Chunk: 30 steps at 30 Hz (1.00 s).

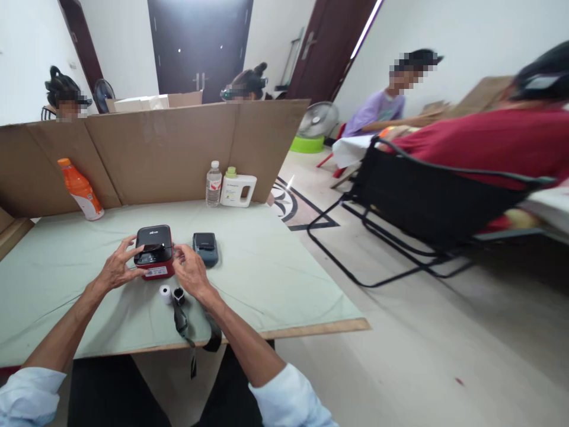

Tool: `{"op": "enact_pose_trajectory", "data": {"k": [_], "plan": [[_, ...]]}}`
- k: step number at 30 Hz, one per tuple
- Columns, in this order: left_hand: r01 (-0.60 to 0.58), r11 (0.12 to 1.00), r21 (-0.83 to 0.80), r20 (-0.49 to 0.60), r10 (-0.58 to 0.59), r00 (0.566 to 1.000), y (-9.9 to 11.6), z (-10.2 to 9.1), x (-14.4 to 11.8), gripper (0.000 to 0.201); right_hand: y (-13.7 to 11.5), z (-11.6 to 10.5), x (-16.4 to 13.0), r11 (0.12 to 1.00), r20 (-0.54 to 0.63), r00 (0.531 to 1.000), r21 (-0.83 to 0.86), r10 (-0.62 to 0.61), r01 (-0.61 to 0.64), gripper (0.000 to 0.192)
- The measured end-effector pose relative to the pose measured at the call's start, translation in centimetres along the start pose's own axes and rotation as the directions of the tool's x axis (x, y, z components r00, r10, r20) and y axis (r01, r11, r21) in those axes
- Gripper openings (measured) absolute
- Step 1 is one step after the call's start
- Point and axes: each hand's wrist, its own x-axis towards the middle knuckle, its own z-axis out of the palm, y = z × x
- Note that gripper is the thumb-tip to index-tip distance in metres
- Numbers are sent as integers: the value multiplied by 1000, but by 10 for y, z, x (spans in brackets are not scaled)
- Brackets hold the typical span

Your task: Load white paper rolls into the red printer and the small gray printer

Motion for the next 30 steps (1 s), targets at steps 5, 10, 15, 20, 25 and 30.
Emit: {"op": "enact_pose_trajectory", "data": {"k": [5, 10, 15, 20, 25, 30], "plan": [[106, 994, -2, 30, -105, 994, 4, 5, -7, 74, 15, 7, 21, 994, 126, 992, -98, -26, 39, 61], [110, 993, -48, -8, -111, 994, 6, 14, -12, 75, 24, 13, 25, 978, 250, 967, -188, -47, 96, 68], [106, 993, -49, 3, -106, 994, 8, 13, -11, 75, 19, 10, 20, 961, 294, 954, -242, -56, 131, 70], [84, 996, -27, -37, -85, 996, 11, 12, -10, 80, 9, 6, 16, 956, 298, 951, -244, -87, 164, 70], [87, 996, 12, -47, -86, 995, 12, 11, -9, 74, 5, 5, 15, 952, 294, 953, -261, -78, 158, 66], [124, 990, 65, -30, -122, 992, 17, 8, -7, 69, 5, 4, 19, 940, 297, 954, -311, -45, 141, 65]]}}
